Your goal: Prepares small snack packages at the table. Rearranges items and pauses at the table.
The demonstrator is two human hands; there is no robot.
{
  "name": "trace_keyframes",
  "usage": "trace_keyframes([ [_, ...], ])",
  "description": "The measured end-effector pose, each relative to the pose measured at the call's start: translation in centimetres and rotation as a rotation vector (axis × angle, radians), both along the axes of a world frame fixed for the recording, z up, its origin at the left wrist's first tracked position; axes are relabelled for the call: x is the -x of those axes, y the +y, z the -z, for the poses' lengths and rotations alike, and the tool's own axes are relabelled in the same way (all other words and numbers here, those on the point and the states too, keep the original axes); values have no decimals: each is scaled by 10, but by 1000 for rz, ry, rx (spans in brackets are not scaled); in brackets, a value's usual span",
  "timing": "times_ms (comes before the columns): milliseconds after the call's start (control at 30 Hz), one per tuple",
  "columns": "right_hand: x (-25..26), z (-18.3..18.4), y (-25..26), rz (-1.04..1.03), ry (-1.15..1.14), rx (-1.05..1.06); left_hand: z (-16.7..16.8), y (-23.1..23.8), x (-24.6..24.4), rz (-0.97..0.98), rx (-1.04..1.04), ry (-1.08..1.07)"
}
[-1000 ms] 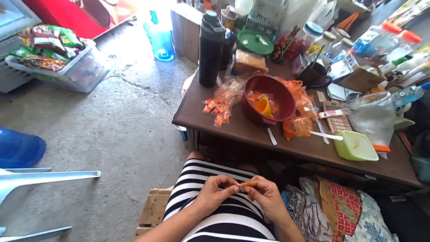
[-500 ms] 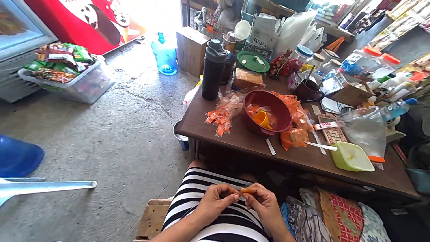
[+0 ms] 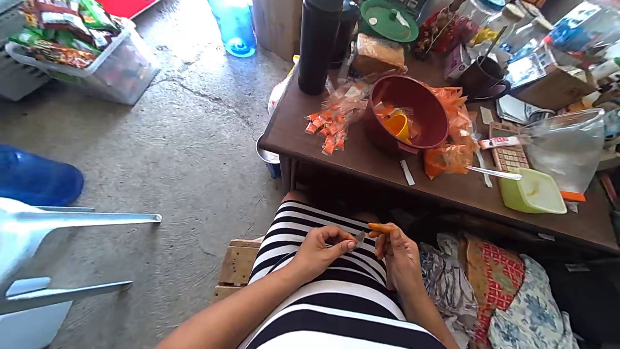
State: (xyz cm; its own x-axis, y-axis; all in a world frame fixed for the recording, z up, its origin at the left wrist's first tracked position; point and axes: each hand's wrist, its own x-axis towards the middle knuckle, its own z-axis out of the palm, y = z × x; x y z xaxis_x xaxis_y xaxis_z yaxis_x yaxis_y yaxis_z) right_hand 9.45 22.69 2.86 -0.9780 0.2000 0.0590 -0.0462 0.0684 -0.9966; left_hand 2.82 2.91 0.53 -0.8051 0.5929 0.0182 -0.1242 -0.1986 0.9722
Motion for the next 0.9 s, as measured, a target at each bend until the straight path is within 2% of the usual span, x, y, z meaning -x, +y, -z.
trace_keyframes([
  [200,1,0,-1,-139,-125,71,2,2,1,10,-25,14],
  [300,1,-2,-6,-65,-66,112,3,3,1,26,-35,13],
  [567,2,3,-11,60,48,59,1,6,1,93,3,34],
  [800,2,1,-3,-106,46,72,2,5,3,59,11,7],
  [900,1,1,-2,-69,67,19,1,4,3,52,8,8],
])
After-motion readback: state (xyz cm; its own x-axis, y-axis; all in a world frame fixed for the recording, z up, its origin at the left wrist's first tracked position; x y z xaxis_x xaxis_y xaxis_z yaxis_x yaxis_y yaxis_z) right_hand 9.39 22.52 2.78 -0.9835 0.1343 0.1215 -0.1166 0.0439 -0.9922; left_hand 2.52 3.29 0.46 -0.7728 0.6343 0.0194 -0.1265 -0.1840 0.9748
